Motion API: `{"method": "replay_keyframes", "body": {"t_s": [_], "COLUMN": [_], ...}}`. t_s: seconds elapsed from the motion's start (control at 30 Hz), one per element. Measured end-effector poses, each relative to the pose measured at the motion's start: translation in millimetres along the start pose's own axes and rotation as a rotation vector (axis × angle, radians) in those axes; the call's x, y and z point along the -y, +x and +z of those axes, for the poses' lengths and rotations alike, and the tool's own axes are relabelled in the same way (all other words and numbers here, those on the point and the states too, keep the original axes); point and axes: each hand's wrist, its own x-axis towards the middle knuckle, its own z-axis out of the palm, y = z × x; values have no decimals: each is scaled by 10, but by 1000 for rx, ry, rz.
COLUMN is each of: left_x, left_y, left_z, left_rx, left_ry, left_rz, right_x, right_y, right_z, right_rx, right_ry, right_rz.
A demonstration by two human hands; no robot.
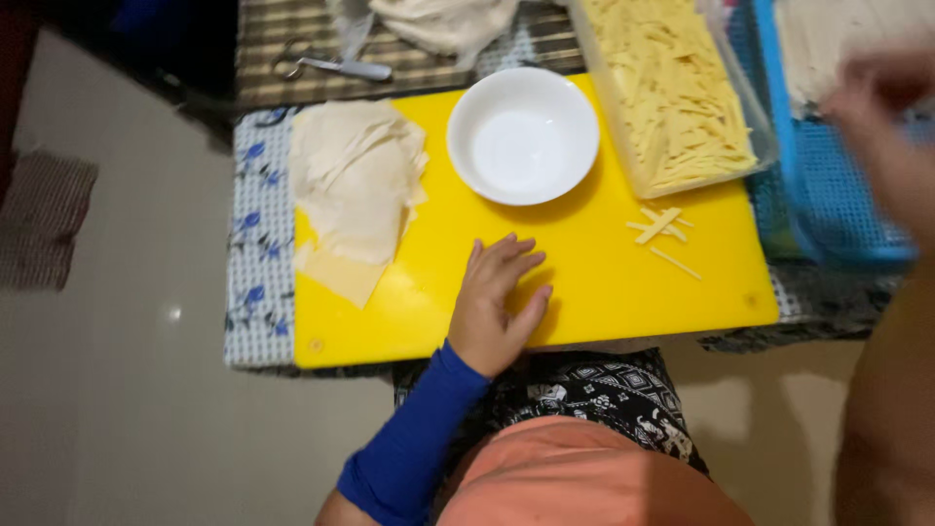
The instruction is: The person places thin strips of a yellow ingredient onto round wrappers, folds them into half-moon shapes, and seals the edges. The finished items are placed into a blue basket. The person repeats this process multiple times.
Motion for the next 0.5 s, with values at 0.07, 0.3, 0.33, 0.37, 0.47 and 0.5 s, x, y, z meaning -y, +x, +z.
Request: {"method": "replay_keyframes", "body": {"t_s": [0.07, 0.3, 0.33, 0.37, 0.47, 0.5], "left_x": [100, 782, 854, 890, 902, 875], "left_y": [-8, 241, 299, 324, 487, 548], "left_z": [-56, -738, -840, -903, -1076, -1119], "left_rx": [-35, -203, -189, -149, -51, -33], "left_ry": [-8, 375, 461, 523, 714, 781], "left_rz": [-10, 4, 1, 24, 98, 109], "right_x": [846, 2349, 2379, 2389, 2317, 2298], "right_y": [-595, -830, -891, -962, -1065, -1081], "right_z": [-143, -97, -48, 1, 76, 95], "right_rx": [41, 2, -23, -52, -68, -59], "right_ry": [52, 326, 399, 471, 632, 641], "right_rz": [38, 146, 176, 205, 211, 199]}}
